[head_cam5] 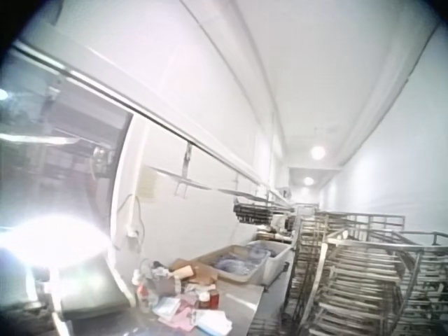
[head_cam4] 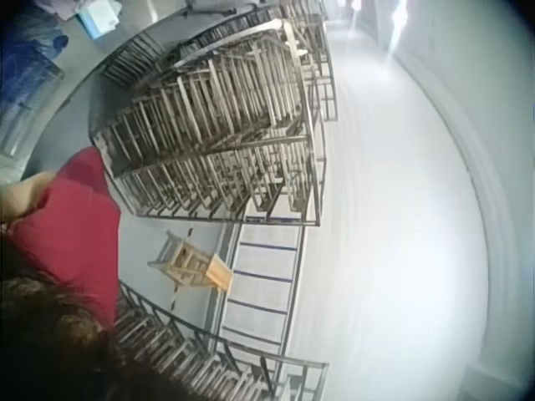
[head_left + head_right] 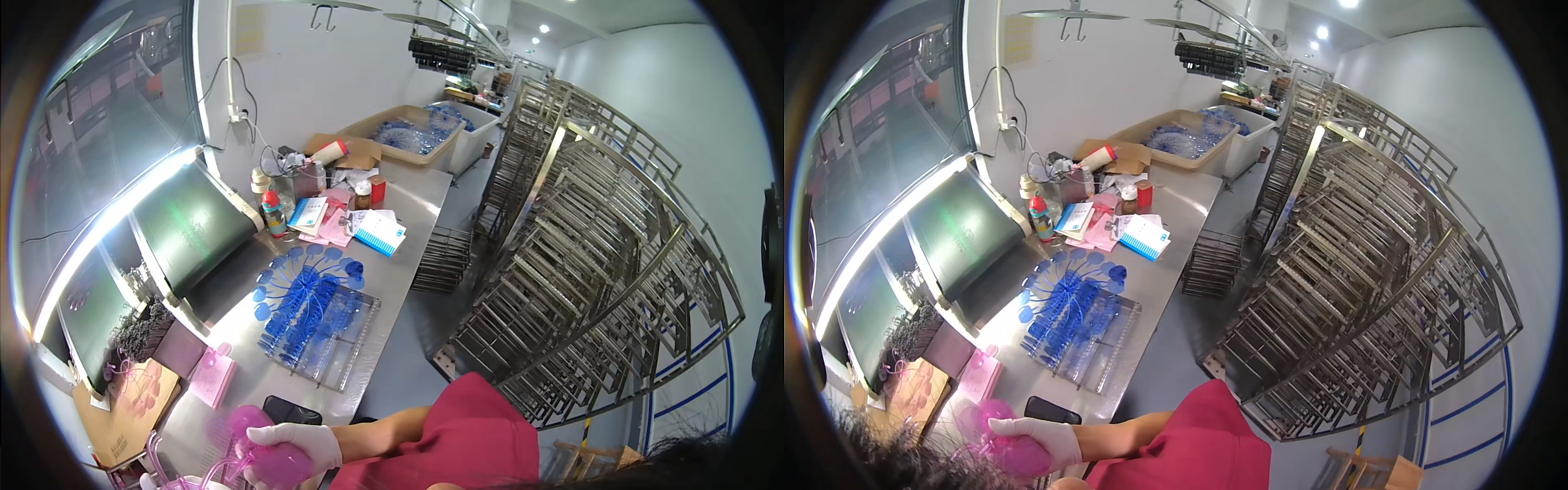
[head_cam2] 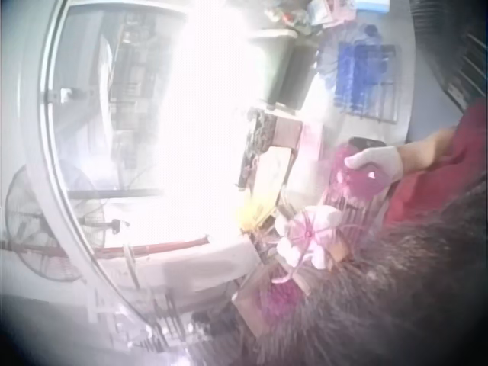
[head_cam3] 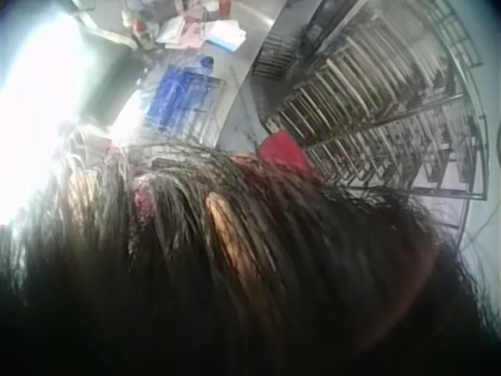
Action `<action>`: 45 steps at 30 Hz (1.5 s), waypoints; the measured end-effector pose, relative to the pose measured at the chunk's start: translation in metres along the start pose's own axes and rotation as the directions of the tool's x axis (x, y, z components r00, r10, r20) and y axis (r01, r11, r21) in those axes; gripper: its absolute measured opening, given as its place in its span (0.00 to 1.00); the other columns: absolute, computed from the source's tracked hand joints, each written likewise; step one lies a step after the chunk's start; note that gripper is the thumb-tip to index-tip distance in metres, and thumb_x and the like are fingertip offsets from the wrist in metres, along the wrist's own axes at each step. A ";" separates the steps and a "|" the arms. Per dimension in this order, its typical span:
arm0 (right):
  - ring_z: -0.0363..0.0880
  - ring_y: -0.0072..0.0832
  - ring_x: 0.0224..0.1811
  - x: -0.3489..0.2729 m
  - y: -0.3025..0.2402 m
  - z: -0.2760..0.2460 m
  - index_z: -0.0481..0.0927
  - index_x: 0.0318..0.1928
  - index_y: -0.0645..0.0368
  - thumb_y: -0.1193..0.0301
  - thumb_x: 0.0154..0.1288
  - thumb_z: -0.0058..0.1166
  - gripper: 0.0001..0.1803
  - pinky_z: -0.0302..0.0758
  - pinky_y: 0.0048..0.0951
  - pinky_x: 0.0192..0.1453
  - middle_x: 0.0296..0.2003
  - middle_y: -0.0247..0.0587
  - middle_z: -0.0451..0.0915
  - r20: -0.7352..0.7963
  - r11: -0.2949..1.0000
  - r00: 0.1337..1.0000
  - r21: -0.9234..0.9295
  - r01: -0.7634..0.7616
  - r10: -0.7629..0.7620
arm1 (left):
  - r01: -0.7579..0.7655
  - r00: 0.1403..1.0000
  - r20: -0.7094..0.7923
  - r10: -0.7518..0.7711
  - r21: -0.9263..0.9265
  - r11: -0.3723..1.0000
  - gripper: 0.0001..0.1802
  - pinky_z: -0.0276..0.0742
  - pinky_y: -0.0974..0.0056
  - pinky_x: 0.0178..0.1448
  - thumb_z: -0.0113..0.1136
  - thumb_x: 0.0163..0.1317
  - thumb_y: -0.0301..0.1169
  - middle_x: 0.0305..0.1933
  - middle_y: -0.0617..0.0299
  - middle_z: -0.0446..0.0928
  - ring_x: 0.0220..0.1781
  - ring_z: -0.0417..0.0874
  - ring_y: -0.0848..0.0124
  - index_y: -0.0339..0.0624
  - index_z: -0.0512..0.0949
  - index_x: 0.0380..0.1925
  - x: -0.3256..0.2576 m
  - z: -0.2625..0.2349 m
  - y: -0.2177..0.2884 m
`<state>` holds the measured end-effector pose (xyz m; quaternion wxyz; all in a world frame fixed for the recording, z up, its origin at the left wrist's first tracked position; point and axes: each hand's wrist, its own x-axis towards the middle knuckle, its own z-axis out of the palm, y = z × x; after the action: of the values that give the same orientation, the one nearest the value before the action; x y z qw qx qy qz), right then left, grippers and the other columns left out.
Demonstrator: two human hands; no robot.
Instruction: The person assembles decorative flower-like items by inserting pink and blue plastic strands into metal racks on a stainless steel table. They repeatedly pick up strands, arrange them into the racks, and place completed units on the table or nearby shelves.
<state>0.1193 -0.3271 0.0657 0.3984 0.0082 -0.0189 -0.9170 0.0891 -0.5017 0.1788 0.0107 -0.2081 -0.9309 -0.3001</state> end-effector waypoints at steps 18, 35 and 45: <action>0.88 0.31 0.41 -0.013 -0.044 -0.001 0.78 0.52 0.56 0.72 0.65 0.72 0.18 0.84 0.35 0.47 0.39 0.42 0.86 0.337 -0.182 0.941 -0.927 0.328 -0.023 | 0.267 0.929 -0.265 -0.260 -0.009 0.964 0.63 0.54 0.43 0.87 0.82 0.51 0.50 0.80 0.26 0.58 0.85 0.55 0.34 0.27 0.57 0.78 -0.080 0.003 0.020; 0.84 0.48 0.49 0.012 -0.025 0.096 0.82 0.49 0.56 0.69 0.59 0.65 0.17 0.86 0.43 0.45 0.46 0.48 0.79 0.050 -0.593 0.608 -0.172 0.787 0.792 | 0.424 0.763 -0.188 -0.618 -0.575 0.699 0.59 0.82 0.51 0.64 0.76 0.62 0.43 0.57 0.37 0.84 0.59 0.87 0.43 0.44 0.51 0.86 -0.142 0.107 0.072; 0.82 0.51 0.50 0.041 0.004 0.104 0.81 0.56 0.53 0.64 0.53 0.73 0.29 0.80 0.51 0.53 0.49 0.48 0.77 0.355 -0.465 0.552 -0.305 0.831 0.754 | -0.029 0.635 -0.063 -0.770 -0.998 0.059 0.30 0.85 0.65 0.45 0.73 0.65 0.23 0.49 0.61 0.84 0.48 0.88 0.74 0.39 0.73 0.66 -0.172 0.123 0.049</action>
<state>0.0910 -0.3568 0.1702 0.0098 -0.7625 0.5921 -0.2605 0.2781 -0.4620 0.0806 0.0893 0.2171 -0.4765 -0.8473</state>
